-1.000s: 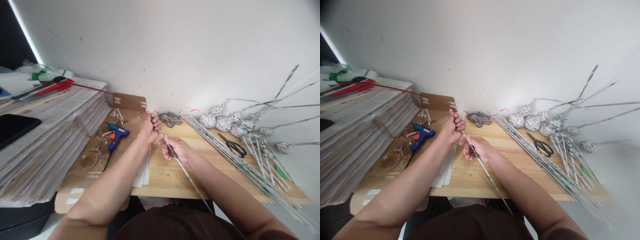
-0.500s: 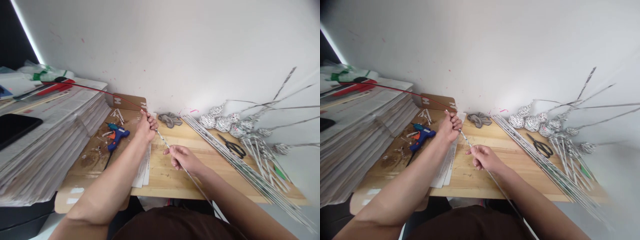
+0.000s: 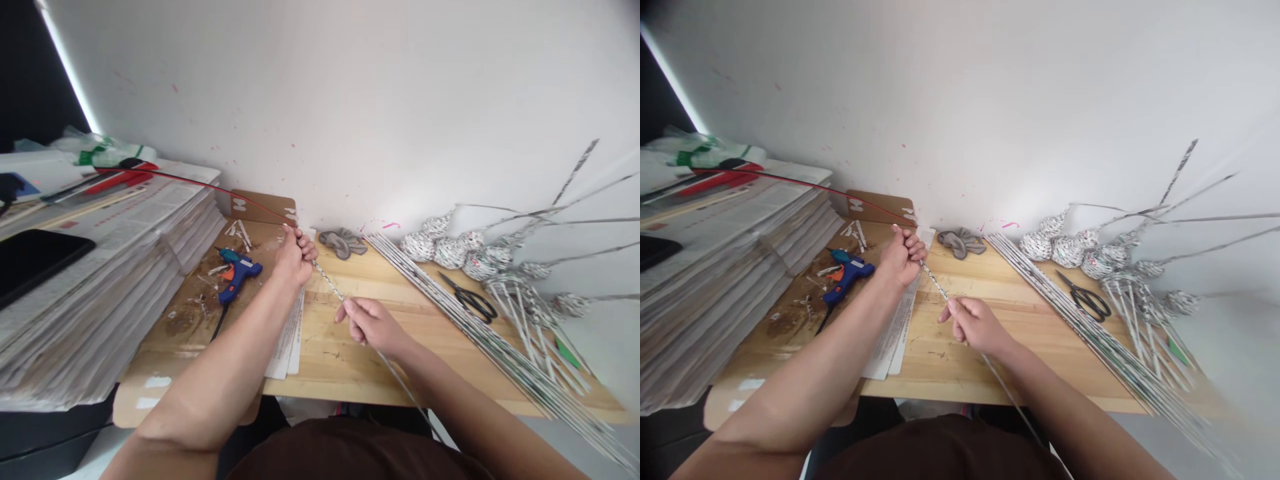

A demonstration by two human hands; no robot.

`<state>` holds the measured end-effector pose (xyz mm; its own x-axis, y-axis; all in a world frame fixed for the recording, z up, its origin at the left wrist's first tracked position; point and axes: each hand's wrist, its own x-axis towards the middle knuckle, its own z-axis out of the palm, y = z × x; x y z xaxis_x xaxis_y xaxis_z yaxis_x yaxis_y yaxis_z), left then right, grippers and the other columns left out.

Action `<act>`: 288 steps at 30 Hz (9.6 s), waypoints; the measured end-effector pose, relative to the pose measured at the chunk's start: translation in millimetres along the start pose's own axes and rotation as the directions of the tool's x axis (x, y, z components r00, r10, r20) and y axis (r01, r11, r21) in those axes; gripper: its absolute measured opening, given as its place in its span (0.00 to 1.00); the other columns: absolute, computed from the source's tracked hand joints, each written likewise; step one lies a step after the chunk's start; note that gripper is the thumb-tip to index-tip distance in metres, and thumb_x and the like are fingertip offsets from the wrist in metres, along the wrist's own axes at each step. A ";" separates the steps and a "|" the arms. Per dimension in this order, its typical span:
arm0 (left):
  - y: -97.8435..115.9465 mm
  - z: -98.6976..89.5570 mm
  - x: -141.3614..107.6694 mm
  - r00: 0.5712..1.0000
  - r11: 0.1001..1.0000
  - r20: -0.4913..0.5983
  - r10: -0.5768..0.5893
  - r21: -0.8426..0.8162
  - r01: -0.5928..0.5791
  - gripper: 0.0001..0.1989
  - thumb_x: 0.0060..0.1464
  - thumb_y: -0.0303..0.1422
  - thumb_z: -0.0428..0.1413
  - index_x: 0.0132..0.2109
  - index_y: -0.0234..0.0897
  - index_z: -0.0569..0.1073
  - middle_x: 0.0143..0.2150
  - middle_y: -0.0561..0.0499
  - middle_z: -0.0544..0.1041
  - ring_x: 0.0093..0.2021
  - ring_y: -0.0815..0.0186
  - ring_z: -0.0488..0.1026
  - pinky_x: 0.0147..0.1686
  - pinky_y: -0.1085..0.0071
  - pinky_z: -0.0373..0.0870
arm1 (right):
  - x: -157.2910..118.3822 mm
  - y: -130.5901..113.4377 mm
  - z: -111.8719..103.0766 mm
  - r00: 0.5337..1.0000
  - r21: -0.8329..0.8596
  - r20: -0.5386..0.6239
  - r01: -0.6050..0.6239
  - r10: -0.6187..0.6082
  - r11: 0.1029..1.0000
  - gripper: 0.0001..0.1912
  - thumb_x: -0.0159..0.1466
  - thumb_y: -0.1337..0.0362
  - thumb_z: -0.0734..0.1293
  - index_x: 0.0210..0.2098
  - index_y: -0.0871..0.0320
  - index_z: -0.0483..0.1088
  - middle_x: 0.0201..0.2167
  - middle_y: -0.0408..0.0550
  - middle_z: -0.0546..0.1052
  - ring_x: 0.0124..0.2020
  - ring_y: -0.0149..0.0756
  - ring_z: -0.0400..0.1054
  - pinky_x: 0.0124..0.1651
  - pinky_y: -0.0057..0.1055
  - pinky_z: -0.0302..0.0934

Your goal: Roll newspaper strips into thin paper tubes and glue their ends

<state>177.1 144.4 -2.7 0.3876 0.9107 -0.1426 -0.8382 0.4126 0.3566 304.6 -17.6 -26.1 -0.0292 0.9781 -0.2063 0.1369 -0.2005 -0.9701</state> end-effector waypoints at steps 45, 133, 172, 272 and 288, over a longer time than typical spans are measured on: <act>-0.2 1.4 -1.1 1.000 0.999 0.011 -0.019 -0.035 0.019 0.20 0.61 0.44 0.43 0.26 0.36 0.59 0.16 0.60 0.53 0.12 0.77 0.50 0.11 0.81 0.43 | 5.1 -4.6 4.6 0.993 0.054 0.111 -0.051 0.044 0.997 0.20 0.65 0.48 0.56 0.31 0.58 0.65 0.11 0.34 0.54 0.12 0.25 0.47 0.18 0.25 0.47; 3.0 1.5 -7.6 0.988 0.995 0.144 -0.055 -0.071 0.066 0.18 0.61 0.43 0.43 0.27 0.37 0.60 0.16 0.60 0.50 0.13 0.76 0.48 0.12 0.81 0.40 | 16.3 -4.2 4.8 0.985 0.091 0.139 -0.118 0.104 0.989 0.21 0.64 0.46 0.57 0.32 0.58 0.66 0.11 0.34 0.54 0.11 0.25 0.47 0.17 0.25 0.44; 4.7 0.6 -6.8 0.985 0.993 0.155 -0.070 -0.088 0.084 0.19 0.62 0.44 0.42 0.27 0.37 0.59 0.16 0.60 0.50 0.12 0.76 0.47 0.12 0.82 0.40 | 11.9 1.8 7.0 0.990 0.134 0.127 -0.084 0.067 0.987 0.22 0.63 0.45 0.57 0.31 0.58 0.66 0.10 0.34 0.55 0.11 0.25 0.48 0.17 0.25 0.48; 7.6 0.8 -3.9 0.999 0.996 0.038 -0.013 -0.087 0.016 0.20 0.61 0.46 0.42 0.26 0.37 0.58 0.15 0.60 0.50 0.11 0.77 0.46 0.11 0.81 0.38 | -13.9 1.2 -4.4 0.996 -0.334 -0.093 -0.048 0.018 0.941 0.23 0.61 0.44 0.59 0.24 0.58 0.65 0.13 0.40 0.63 0.15 0.27 0.57 0.19 0.25 0.50; 5.8 0.8 -4.6 0.998 0.995 0.046 -0.030 -0.091 0.034 0.20 0.61 0.45 0.42 0.26 0.37 0.58 0.15 0.60 0.49 0.12 0.77 0.46 0.11 0.81 0.39 | -19.0 -5.8 2.0 0.958 -0.657 -0.083 0.154 -0.274 0.738 0.18 0.63 0.51 0.60 0.24 0.58 0.62 0.18 0.41 0.64 0.21 0.29 0.58 0.27 0.28 0.49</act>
<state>170.8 142.6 0.8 0.4302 0.8959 -0.1106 -0.8558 0.4437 0.2657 302.4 -35.2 -16.7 0.0170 0.9967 0.0791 0.7473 0.0399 -0.6633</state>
